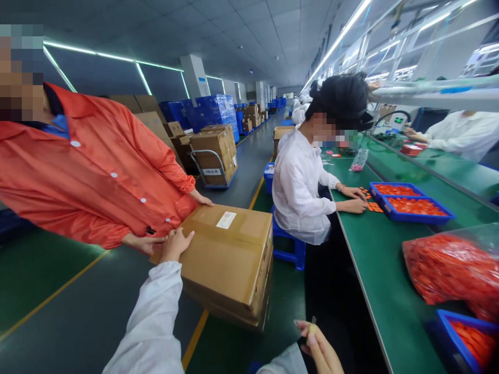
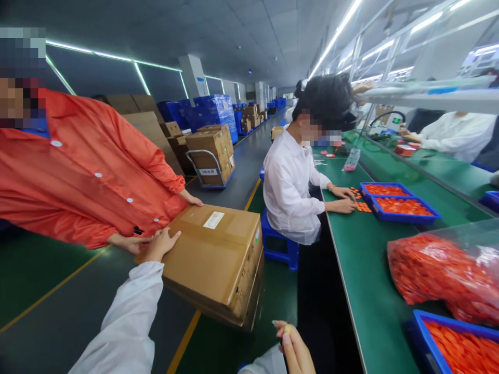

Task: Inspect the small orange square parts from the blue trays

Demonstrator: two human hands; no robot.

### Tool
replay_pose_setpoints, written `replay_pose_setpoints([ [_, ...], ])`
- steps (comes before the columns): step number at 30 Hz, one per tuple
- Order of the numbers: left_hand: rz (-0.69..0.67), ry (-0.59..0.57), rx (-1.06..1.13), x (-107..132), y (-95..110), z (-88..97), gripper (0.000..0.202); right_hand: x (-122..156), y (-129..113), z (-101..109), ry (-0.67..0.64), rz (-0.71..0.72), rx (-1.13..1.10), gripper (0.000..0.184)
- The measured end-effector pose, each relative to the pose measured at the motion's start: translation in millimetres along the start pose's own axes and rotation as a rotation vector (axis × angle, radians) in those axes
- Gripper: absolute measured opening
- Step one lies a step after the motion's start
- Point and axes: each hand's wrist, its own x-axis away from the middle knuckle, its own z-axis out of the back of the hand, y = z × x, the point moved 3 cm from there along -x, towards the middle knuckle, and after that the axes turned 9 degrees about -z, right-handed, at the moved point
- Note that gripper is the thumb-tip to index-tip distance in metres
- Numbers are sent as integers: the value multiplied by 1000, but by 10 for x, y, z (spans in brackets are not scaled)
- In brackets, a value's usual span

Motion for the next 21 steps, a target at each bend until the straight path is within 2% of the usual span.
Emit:
replay_pose_setpoints([
  [4, 66, -8, -51, 4, -80, -108, 53, -205, -84, -402, -191, 93, 56, 54],
  [9, 96, -37, -55, 20, -108, -137, 59, -432, -104, -826, -228, 145, 70, 54],
  [13, 99, -60, -26, 41, -113, -140, 63, -473, -100, -1086, -270, 141, 59, 54],
  [16, 108, -71, 20, 41, -123, -86, 65, -444, -113, -1175, -271, 130, 16, 52],
  [18, 114, -67, 67, 43, -99, -10, 64, -442, -136, -1158, -240, 121, -30, 50],
  [21, 86, -38, 176, 161, 140, 80, 59, -480, -194, -1048, -199, 86, -125, 52],
])
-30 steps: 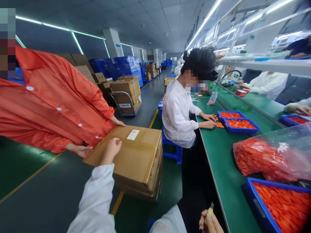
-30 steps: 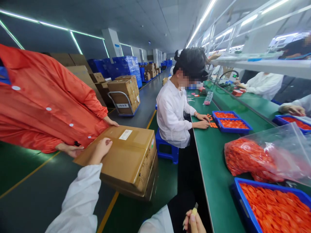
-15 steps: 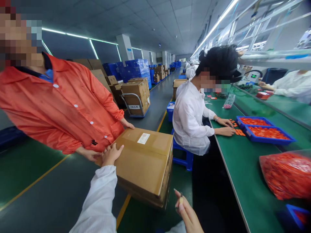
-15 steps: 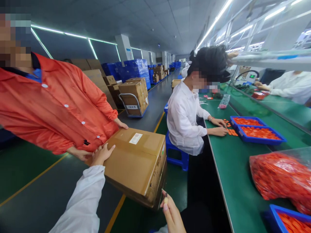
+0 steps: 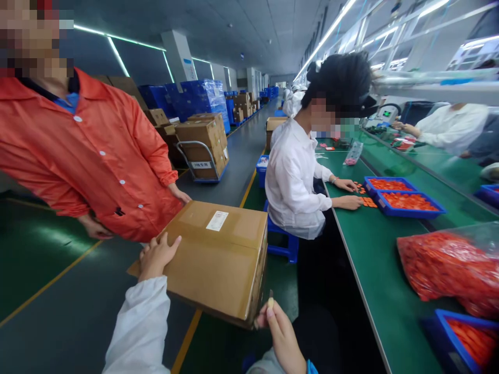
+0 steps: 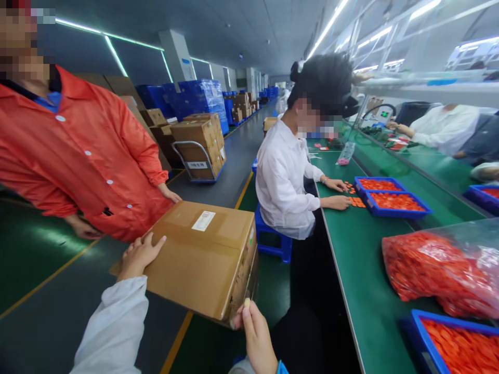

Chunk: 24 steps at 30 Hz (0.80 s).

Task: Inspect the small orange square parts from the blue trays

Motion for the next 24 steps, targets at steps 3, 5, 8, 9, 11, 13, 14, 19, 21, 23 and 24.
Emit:
replay_pose_setpoints([
  [3, -198, -46, 189, 503, 593, -201, 50, -7, -112, 132, 43, -34, -138, 54],
  [5, -420, -195, 362, 1081, 1131, -451, 38, 23, -199, 187, 53, -55, -257, 54],
  [8, -685, -478, 599, 2037, 1861, -747, 32, 120, -316, 204, -4, -94, -432, 53],
  [9, -733, -553, 666, 2289, 2045, -794, 35, 162, -348, 205, -32, -104, -477, 53],
  [11, -778, -671, 787, 2621, 2314, -827, 45, 250, -402, 219, -85, -116, -542, 56],
  [13, -790, -783, 886, 2767, 2470, -826, 53, 332, -448, 256, -119, -111, -585, 61],
  [14, -784, -835, 925, 2800, 2515, -827, 55, 368, -468, 280, -126, -105, -600, 63],
  [19, -714, -987, 1015, 2937, 2591, -912, 62, 455, -538, 384, -102, -52, -593, 65],
  [21, -713, -967, 1016, 2978, 2595, -946, 61, 435, -551, 422, -68, -23, -546, 65],
  [23, -730, -895, 1006, 2948, 2576, -947, 61, 405, -564, 463, -25, 14, -472, 64],
  [24, -743, -846, 995, 2892, 2555, -930, 62, 391, -572, 478, -16, 30, -423, 64],
])
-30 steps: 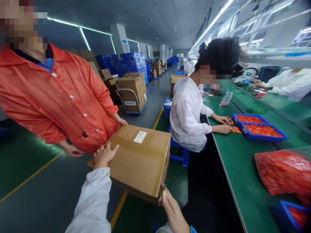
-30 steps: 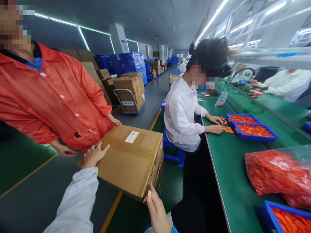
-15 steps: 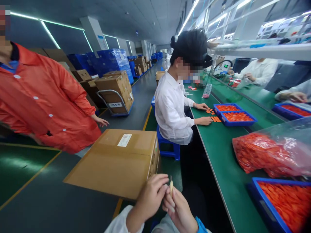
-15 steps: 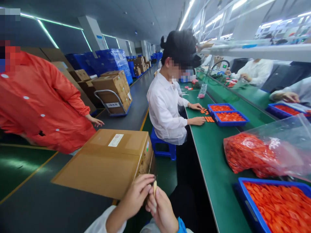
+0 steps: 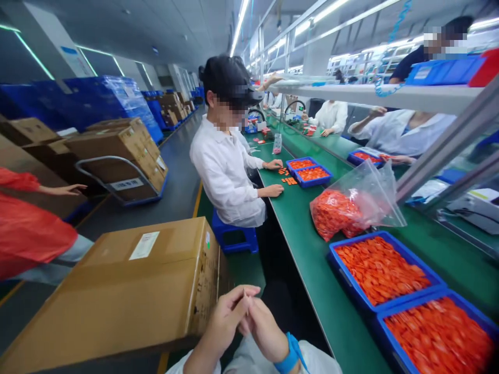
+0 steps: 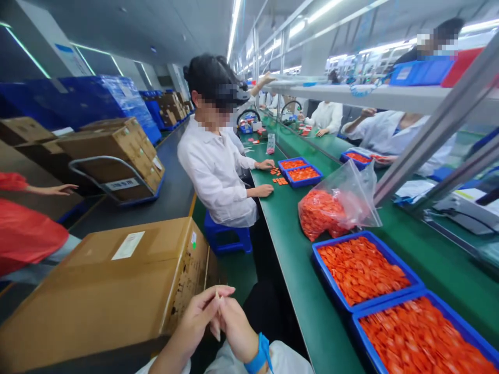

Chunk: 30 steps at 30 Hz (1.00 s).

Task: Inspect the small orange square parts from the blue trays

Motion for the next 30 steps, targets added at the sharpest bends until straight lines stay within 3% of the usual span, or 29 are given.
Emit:
replay_pose_setpoints([
  [3, -58, 80, -134, -59, 31, 386, 66, -56, -21, 3, -13, 36, 180, 63],
  [9, -135, 147, -516, -386, 86, 1535, 49, -423, 75, -114, 39, 149, 556, 29],
  [11, -121, 146, -621, -481, 11, 1808, 45, -568, 148, -168, 75, 188, 643, 30],
  [13, -98, 122, -703, -525, -102, 1987, 39, -664, 231, -231, 92, 210, 704, 43],
  [18, -89, 40, -831, -482, -327, 2134, 27, -703, 428, -454, 61, 211, 764, 72],
  [23, -148, -20, -879, -463, -379, 2099, 24, -871, 586, -632, 116, 142, 743, 78],
  [30, -191, -9, -905, -467, -416, 2116, 24, -1166, 667, -686, 143, 109, 681, 90],
])
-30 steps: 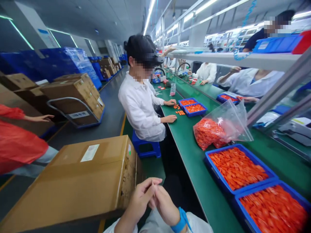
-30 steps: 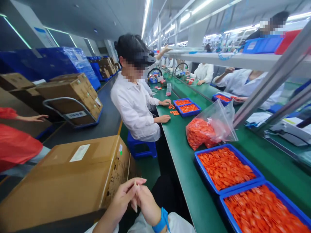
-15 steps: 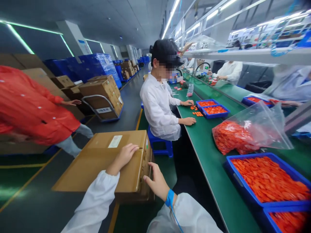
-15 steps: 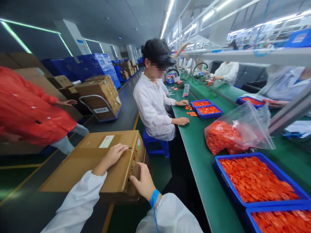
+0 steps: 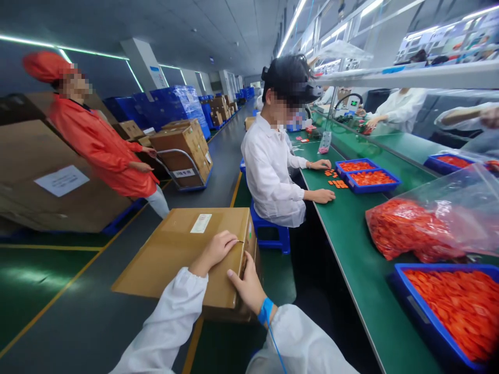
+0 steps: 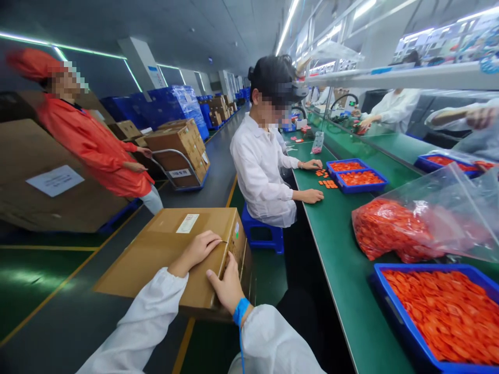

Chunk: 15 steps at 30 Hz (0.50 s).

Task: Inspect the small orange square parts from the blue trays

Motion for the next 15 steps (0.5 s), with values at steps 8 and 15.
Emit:
replay_pose_setpoints([
  [8, -3, -9, -20, -4, -34, -22, 23, -17, -40, -104, 42, -36, 5, 95],
  [15, 1, -14, -56, 60, -11, -23, 20, -73, -8, -108, 36, -36, 3, 87],
])
